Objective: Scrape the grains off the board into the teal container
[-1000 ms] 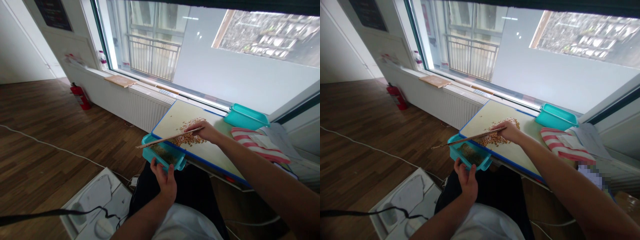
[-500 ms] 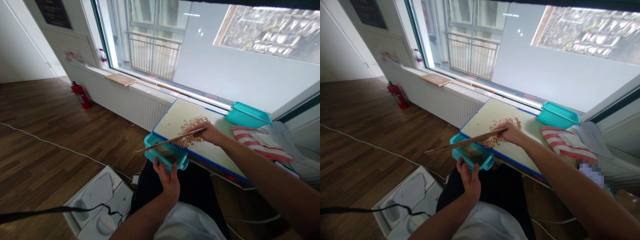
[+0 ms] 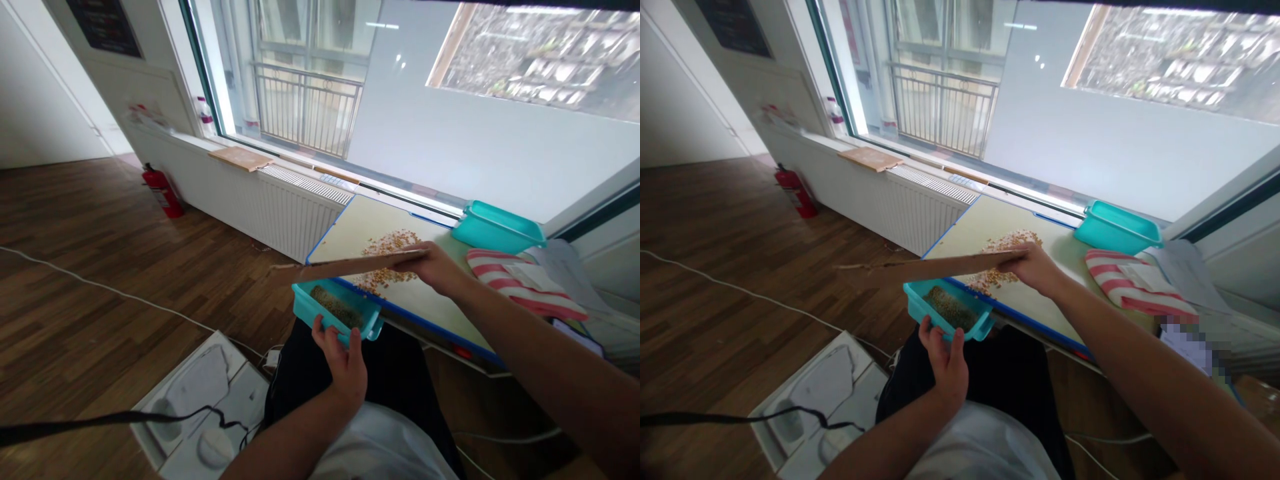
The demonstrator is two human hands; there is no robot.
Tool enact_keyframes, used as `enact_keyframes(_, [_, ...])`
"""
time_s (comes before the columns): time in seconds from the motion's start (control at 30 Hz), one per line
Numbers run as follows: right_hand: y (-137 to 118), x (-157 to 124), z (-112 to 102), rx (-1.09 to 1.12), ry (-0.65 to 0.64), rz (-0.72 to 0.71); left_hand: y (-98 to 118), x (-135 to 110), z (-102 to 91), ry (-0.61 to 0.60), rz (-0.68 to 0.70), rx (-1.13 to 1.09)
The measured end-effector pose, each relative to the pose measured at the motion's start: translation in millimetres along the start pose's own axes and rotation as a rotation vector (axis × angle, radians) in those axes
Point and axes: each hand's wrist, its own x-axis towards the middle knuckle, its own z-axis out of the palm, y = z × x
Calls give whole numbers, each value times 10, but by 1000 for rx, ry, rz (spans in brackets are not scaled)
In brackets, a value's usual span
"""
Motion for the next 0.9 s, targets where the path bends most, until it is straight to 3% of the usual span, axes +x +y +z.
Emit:
enact_keyframes(0.1, [35, 210, -86, -27, 132, -23, -1, 29, -5, 9, -14, 35])
enact_keyframes(0.2, [119, 611, -143, -53, 289, -65, -18, 51, -2, 32, -36, 15])
enact_keyframes(0.33, [258, 1175, -127, -214, 409, 21, -42, 63, -7, 35, -86, -25])
enact_keyframes(0.53, [458, 1575, -80, -307, 397, 34, -142, 203, -78, 65, -104, 11])
enact_keyframes(0.7, [641, 1634, -139, -301, 328, 7, -233, 449, -198, 126, -53, 72])
enact_keyframes(0.9, [716, 1661, -229, -375, 268, -46, -299, 687, -274, 194, -125, 90])
